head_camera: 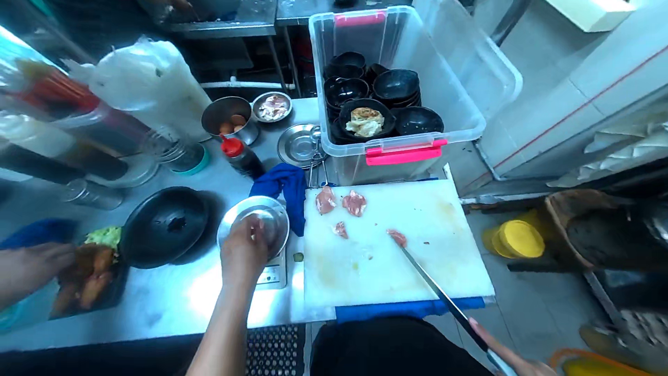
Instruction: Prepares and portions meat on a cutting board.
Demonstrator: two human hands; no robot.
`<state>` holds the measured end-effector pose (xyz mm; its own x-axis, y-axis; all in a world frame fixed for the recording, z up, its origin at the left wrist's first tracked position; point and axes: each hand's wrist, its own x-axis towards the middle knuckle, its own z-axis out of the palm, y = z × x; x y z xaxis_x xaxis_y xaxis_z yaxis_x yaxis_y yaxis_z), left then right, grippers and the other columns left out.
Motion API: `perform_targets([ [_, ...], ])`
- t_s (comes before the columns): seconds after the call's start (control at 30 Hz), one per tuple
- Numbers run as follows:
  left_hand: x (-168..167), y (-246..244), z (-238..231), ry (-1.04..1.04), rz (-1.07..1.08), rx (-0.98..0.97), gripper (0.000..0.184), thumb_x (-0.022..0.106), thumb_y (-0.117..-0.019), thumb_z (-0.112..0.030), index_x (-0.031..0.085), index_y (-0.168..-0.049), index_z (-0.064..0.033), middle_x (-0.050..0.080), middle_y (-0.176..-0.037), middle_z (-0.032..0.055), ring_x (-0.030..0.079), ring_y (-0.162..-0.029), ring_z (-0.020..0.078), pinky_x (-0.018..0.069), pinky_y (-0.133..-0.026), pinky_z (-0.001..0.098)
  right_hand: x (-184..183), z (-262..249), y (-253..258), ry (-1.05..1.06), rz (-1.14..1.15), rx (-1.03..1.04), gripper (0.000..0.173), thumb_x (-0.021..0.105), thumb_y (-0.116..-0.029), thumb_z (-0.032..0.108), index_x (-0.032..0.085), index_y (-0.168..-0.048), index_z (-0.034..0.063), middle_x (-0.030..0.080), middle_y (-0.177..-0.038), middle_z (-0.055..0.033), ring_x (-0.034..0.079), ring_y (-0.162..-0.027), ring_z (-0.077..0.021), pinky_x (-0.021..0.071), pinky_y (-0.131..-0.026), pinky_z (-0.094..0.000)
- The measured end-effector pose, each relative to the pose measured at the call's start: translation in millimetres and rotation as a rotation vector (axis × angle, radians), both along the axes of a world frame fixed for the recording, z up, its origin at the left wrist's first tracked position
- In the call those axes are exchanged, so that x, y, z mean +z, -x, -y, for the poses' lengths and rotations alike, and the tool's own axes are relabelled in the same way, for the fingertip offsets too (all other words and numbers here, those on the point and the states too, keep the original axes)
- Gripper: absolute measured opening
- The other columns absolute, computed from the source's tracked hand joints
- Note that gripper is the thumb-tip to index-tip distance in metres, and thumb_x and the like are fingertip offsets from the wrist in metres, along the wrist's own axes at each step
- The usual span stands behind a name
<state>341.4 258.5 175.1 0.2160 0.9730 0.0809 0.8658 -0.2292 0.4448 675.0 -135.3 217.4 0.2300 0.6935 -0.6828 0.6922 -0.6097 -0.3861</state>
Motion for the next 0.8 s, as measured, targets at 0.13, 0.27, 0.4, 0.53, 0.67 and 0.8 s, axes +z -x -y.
perform_targets([
  [0.13, 7.7, -22.2, 19.1, -0.097, -0.075, -0.052, 0.021, 0.060, -0.0988, -0.011, 0.074, -0.111, -0.0007, 0.067, -0.125, 0.0212, 0.059, -0.123, 0.0433, 0.0464, -0.104, 0.0620, 6.0, -6.2, -9.3, -0.055, -0.069, 0.010, 0.065, 0.055, -0.1048, 0.026, 0.028, -0.164, 0.0268, 0.067, -0.119, -0.0308, 0.069, -0.099, -0.0496, 0.0516, -0.088, -0.0697],
  [0.27, -19.7, -100.2, 55.6, 0.095, 0.017, -0.274, 0.030, 0.059, -0.1009, -0.018, 0.071, -0.124, -0.0045, 0.066, -0.132, 0.0166, 0.060, -0.126, 0.0343, 0.0484, -0.108, 0.0521, -10.3, -22.5, -13.6, -0.246, -0.064, -0.014, 0.068, 0.059, -0.1033, 0.028, 0.030, -0.163, 0.0133, 0.056, -0.145, -0.0257, 0.064, -0.121, -0.0422, 0.0488, -0.102, -0.0644],
  [0.4, -59.1, -151.6, 78.7, 0.189, -0.074, -0.390, 0.026, 0.060, -0.0967, -0.011, 0.074, -0.118, -0.0087, 0.063, -0.135, 0.0146, 0.060, -0.122, 0.0340, 0.0561, -0.096, 0.0479, -17.4, -36.6, -18.3, -0.369, -0.085, -0.069, 0.070, 0.062, -0.1015, 0.022, 0.029, -0.161, 0.0054, 0.046, -0.156, -0.0206, 0.059, -0.131, -0.0354, 0.0461, -0.110, -0.0579],
  [0.53, -56.8, -179.0, 102.7, 0.304, -0.035, -0.508, 0.024, 0.057, -0.0973, -0.006, 0.075, -0.113, -0.0061, 0.067, -0.121, 0.0143, 0.063, -0.115, 0.0312, 0.0569, -0.094, 0.0424, -17.9, -34.7, -27.2, -0.301, -0.056, -0.152, 0.071, 0.062, -0.1010, 0.023, 0.028, -0.163, 0.0104, 0.051, -0.152, -0.0217, 0.072, -0.097, -0.0322, 0.0571, -0.088, -0.0566],
  [0.67, -49.6, -219.6, 115.0, 0.311, 0.156, -0.574, 0.025, 0.056, -0.1008, -0.014, 0.074, -0.118, -0.0075, 0.067, -0.124, 0.0123, 0.063, -0.119, 0.0279, 0.0550, -0.099, 0.0410, -25.3, -27.6, -34.6, -0.262, -0.070, -0.184, 0.073, 0.060, -0.1018, 0.025, 0.025, -0.164, 0.0122, 0.046, -0.155, -0.0221, 0.070, -0.101, -0.0336, 0.0559, -0.090, -0.0572],
  [0.8, -37.0, -222.4, 117.9, 0.212, 0.174, -0.628, 0.027, 0.052, -0.1020, -0.015, 0.074, -0.117, -0.0125, 0.065, -0.132, 0.0060, 0.060, -0.124, 0.0228, 0.0567, -0.094, 0.0382, -31.7, -21.7, -45.7, -0.265, -0.048, -0.141, 0.072, 0.060, -0.1030, 0.029, 0.025, -0.164, 0.0126, 0.041, -0.160, -0.0186, 0.062, -0.126, -0.0335, 0.0484, -0.107, -0.0546],
])
